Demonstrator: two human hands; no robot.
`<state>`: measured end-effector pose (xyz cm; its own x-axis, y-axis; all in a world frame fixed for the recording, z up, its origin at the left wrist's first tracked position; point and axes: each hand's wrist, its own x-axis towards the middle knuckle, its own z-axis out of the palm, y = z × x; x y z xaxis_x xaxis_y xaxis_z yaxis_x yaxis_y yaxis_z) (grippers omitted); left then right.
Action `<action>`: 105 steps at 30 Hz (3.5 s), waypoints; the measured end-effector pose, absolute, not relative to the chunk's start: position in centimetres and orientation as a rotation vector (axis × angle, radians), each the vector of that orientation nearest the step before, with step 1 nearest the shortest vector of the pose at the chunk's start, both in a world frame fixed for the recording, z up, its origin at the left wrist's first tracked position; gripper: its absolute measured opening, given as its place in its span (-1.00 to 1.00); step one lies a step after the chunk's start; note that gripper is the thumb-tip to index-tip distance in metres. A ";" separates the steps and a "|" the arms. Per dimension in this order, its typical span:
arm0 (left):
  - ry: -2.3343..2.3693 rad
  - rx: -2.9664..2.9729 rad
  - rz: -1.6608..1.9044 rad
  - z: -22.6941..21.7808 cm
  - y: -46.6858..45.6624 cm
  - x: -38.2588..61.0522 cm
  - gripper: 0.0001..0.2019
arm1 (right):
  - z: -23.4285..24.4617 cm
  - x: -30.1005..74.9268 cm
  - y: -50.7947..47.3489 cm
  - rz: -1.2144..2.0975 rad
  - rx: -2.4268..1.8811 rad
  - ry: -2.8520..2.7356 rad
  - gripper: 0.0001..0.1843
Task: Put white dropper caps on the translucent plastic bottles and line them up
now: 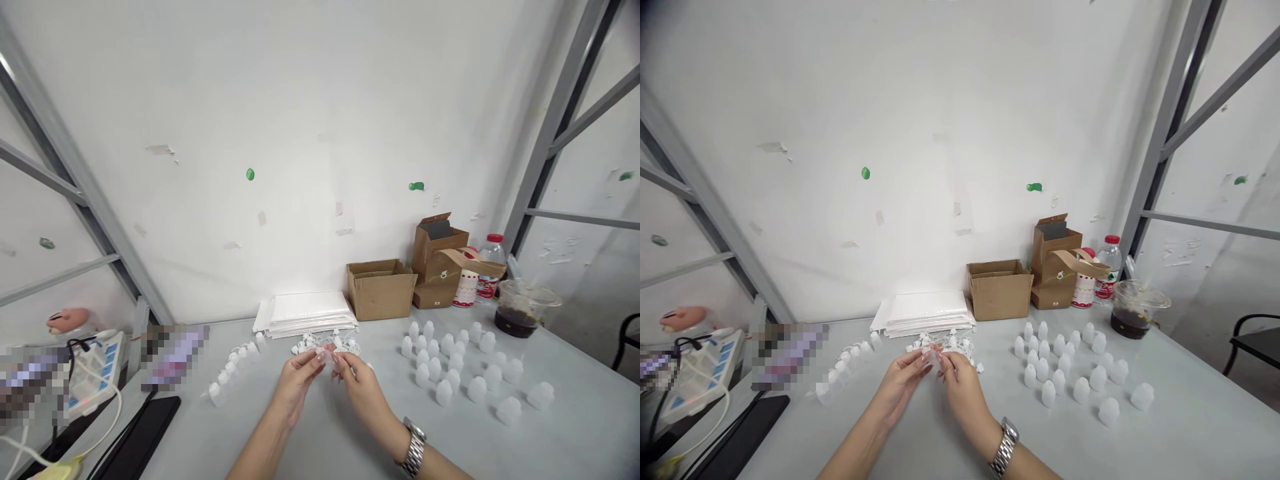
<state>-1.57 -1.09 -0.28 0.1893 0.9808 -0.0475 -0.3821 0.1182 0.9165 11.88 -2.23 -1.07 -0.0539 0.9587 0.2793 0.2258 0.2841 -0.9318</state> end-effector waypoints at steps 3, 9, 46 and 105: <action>0.833 0.892 1.239 -0.1 -1.2 -1.5 -0.72 | -0.7 11.9 -2.6 0.890 -1.098 -1.493 -0.67; 0.739 0.859 1.199 0.4 -1.3 -1.5 -0.74 | -0.7 11.7 -2.7 1.018 -1.047 -1.488 -0.71; 0.659 0.779 1.101 -0.7 -1.2 -1.3 -0.76 | -1.0 11.4 -2.5 1.398 -0.964 -1.349 -0.54; 0.738 0.716 1.172 0.0 -1.0 -1.3 -0.67 | -0.9 11.4 -2.0 1.267 -0.971 -1.417 -0.65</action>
<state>-1.34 -0.96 0.00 0.2200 0.9665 -0.1320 -0.5371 0.2329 0.8107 11.44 -2.01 -0.88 -0.2170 0.9651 0.1468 -0.0383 0.1418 -0.9891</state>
